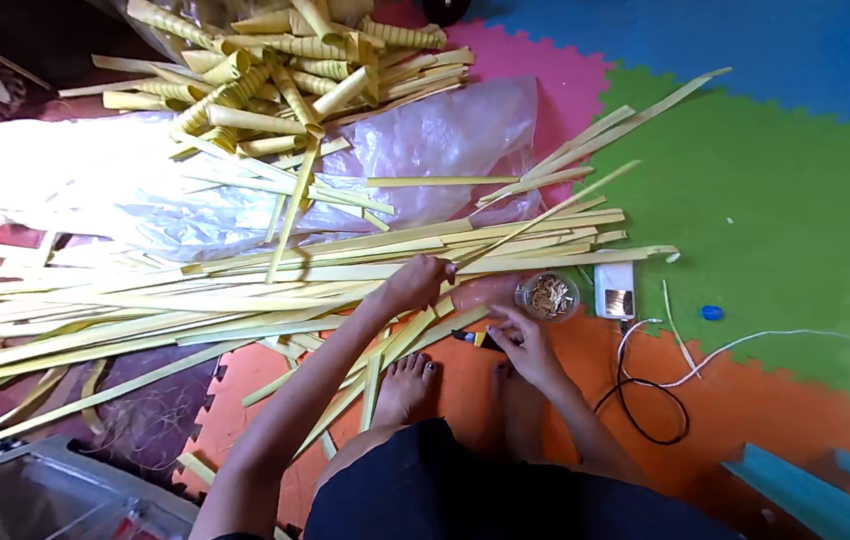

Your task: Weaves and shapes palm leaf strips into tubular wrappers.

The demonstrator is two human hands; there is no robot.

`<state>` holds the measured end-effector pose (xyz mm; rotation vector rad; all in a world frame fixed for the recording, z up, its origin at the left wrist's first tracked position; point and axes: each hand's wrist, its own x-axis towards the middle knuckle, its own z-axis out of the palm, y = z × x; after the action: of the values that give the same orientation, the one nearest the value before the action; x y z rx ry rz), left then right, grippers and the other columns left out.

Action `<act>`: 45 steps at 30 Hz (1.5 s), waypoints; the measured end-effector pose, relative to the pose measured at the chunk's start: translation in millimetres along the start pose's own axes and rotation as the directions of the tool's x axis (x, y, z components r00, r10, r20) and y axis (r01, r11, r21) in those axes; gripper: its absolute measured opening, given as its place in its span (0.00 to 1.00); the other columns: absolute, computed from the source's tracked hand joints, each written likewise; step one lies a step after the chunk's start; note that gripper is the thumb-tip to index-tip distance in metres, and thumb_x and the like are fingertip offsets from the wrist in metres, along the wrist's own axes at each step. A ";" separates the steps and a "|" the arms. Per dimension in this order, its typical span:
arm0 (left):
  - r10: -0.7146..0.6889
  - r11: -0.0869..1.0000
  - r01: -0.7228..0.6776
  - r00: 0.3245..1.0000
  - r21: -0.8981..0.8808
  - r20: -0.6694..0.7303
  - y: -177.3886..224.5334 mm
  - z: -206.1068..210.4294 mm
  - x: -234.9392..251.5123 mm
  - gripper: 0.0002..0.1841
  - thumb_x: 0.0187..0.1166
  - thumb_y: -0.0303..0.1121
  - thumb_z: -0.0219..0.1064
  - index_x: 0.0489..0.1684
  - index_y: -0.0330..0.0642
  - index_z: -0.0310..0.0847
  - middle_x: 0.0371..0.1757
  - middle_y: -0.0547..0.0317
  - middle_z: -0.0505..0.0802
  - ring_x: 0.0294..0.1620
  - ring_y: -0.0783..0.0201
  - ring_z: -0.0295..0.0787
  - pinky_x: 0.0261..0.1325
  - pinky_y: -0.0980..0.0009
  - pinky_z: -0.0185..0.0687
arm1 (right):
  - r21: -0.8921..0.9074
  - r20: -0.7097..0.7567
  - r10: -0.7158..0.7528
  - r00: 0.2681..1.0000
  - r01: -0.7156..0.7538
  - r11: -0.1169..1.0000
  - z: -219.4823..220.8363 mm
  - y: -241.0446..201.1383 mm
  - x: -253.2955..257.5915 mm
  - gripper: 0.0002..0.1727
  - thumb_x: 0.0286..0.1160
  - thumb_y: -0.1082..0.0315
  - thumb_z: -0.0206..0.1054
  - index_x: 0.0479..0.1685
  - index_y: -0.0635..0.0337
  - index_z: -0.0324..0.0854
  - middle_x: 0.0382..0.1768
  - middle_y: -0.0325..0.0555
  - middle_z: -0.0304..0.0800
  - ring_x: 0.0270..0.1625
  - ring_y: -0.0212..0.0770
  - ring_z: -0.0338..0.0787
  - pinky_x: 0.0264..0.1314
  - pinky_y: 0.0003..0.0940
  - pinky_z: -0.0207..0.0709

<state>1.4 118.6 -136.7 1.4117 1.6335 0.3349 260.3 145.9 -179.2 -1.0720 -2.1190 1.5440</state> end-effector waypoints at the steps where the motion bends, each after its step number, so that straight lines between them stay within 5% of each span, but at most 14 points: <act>1: 0.023 0.994 -0.021 1.000 -0.107 0.019 5.9 7.2 -6.6 0.24 0.97 0.38 0.42 0.52 0.29 0.83 0.21 0.49 0.88 0.19 0.59 0.86 0.31 0.61 0.86 | 0.091 0.004 0.030 1.000 -0.031 0.995 -4.9 -6.9 4.9 0.26 0.80 0.64 0.66 0.74 0.69 0.76 0.60 0.55 0.90 0.49 0.35 0.93 0.48 0.29 0.88; 4: 0.120 0.987 -0.129 0.988 -0.094 -0.094 24.6 30.9 -22.5 0.20 0.95 0.34 0.49 0.47 0.28 0.85 0.29 0.46 0.89 0.29 0.57 0.87 0.40 0.58 0.85 | 0.351 -0.090 0.087 0.992 -0.050 0.935 -20.8 -29.2 19.7 0.25 0.80 0.72 0.62 0.77 0.68 0.70 0.60 0.51 0.88 0.49 0.38 0.92 0.52 0.36 0.89; 7: 0.210 0.977 -0.211 0.945 0.024 -0.250 33.2 52.2 -27.4 0.19 0.91 0.32 0.54 0.72 0.33 0.83 0.46 0.41 0.87 0.46 0.48 0.86 0.54 0.52 0.84 | 0.463 -0.202 0.141 0.969 -0.032 0.886 -36.5 -51.5 28.0 0.19 0.83 0.75 0.60 0.71 0.63 0.76 0.55 0.46 0.91 0.45 0.37 0.93 0.47 0.32 0.90; 9: 0.275 0.961 -0.270 0.906 0.061 -0.321 37.1 56.1 -25.0 0.20 0.89 0.31 0.57 0.76 0.37 0.81 0.47 0.44 0.85 0.48 0.51 0.84 0.54 0.57 0.82 | 0.480 -0.227 0.104 0.968 0.018 0.877 -42.6 -60.0 27.6 0.15 0.83 0.77 0.60 0.65 0.63 0.79 0.51 0.45 0.94 0.43 0.37 0.95 0.46 0.31 0.91; 13: 0.304 0.952 -0.303 0.904 0.052 -0.299 60.2 38.5 -25.5 0.16 0.86 0.28 0.64 0.66 0.31 0.86 0.48 0.44 0.85 0.45 0.57 0.85 0.51 0.67 0.84 | 0.527 -0.206 0.065 0.976 0.055 0.848 -50.4 -68.9 18.7 0.17 0.82 0.78 0.58 0.66 0.61 0.78 0.58 0.47 0.93 0.54 0.42 0.95 0.57 0.38 0.91; 16: 0.297 0.950 -0.246 0.901 0.192 -0.317 78.6 32.4 -24.8 0.15 0.83 0.28 0.67 0.63 0.30 0.87 0.51 0.41 0.85 0.50 0.49 0.85 0.55 0.59 0.84 | 0.566 -0.219 0.134 0.966 0.014 0.824 -50.3 -74.6 12.8 0.14 0.80 0.79 0.59 0.60 0.59 0.80 0.55 0.45 0.93 0.53 0.42 0.95 0.57 0.39 0.91; 21: 0.322 0.828 -0.141 0.912 0.542 -0.255 98.9 33.5 -23.5 0.23 0.82 0.31 0.69 0.74 0.30 0.78 0.57 0.40 0.83 0.58 0.43 0.84 0.58 0.51 0.83 | 0.583 -0.309 0.151 0.939 0.061 0.810 -46.8 -70.9 6.7 0.15 0.83 0.77 0.58 0.64 0.60 0.78 0.55 0.43 0.91 0.53 0.40 0.94 0.58 0.41 0.91; 26: 0.392 0.790 -0.191 0.888 0.583 -0.240 100.9 32.9 -31.5 0.23 0.75 0.27 0.75 0.69 0.29 0.81 0.57 0.39 0.85 0.57 0.43 0.87 0.55 0.53 0.86 | 0.508 -0.411 0.179 0.894 0.062 0.859 -50.4 -96.3 -1.1 0.09 0.81 0.77 0.59 0.51 0.54 0.78 0.42 0.31 0.93 0.44 0.32 0.95 0.51 0.33 0.93; 30: 0.489 0.753 -0.223 0.819 0.619 -0.301 100.9 45.6 -30.0 0.14 0.78 0.25 0.70 0.57 0.24 0.85 0.52 0.36 0.91 0.51 0.44 0.94 0.52 0.56 0.90 | 0.544 -0.413 0.122 0.902 0.137 0.828 -55.2 -72.3 5.2 0.13 0.83 0.78 0.57 0.60 0.56 0.77 0.48 0.42 0.96 0.44 0.40 0.98 0.44 0.39 0.95; 35: 0.495 0.766 -0.253 0.819 0.590 -0.291 109.7 44.8 -33.1 0.17 0.78 0.20 0.67 0.63 0.22 0.84 0.60 0.32 0.91 0.58 0.43 0.94 0.56 0.57 0.90 | 0.467 -0.297 -0.103 0.949 0.238 0.851 -61.2 -66.4 -0.1 0.19 0.71 0.80 0.70 0.60 0.56 0.84 0.60 0.43 0.92 0.56 0.40 0.94 0.55 0.35 0.92; 41: 0.625 0.708 -0.310 0.694 0.634 -0.358 110.1 40.8 -35.7 0.09 0.75 0.23 0.69 0.48 0.30 0.89 0.42 0.43 0.93 0.36 0.51 0.95 0.33 0.62 0.89 | 0.390 -0.345 -0.200 0.917 0.334 0.858 -61.9 -61.3 -0.4 0.20 0.67 0.75 0.77 0.60 0.53 0.85 0.55 0.38 0.94 0.54 0.36 0.95 0.55 0.33 0.92; 43: 0.592 0.749 -0.331 0.723 0.574 -0.355 114.1 33.2 -38.1 0.07 0.74 0.27 0.72 0.41 0.32 0.87 0.37 0.46 0.90 0.30 0.52 0.91 0.28 0.61 0.86 | 0.373 -0.406 -0.170 0.898 0.333 0.866 -58.8 -59.6 -2.6 0.21 0.61 0.74 0.80 0.55 0.48 0.85 0.48 0.27 0.96 0.48 0.28 0.95 0.54 0.30 0.92; 45: 0.471 0.867 -0.373 0.830 0.330 -0.299 119.6 19.5 -40.9 0.09 0.73 0.31 0.75 0.38 0.34 0.85 0.33 0.50 0.88 0.28 0.55 0.88 0.29 0.60 0.85 | 0.434 -0.419 -0.127 0.899 0.321 0.842 -55.8 -58.6 -5.0 0.17 0.63 0.66 0.82 0.50 0.38 0.87 0.44 0.20 0.95 0.46 0.22 0.94 0.53 0.26 0.90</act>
<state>89.0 112.0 -43.9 2.0208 1.6872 0.7061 276.1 172.1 -104.2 -0.8106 -1.4203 1.4997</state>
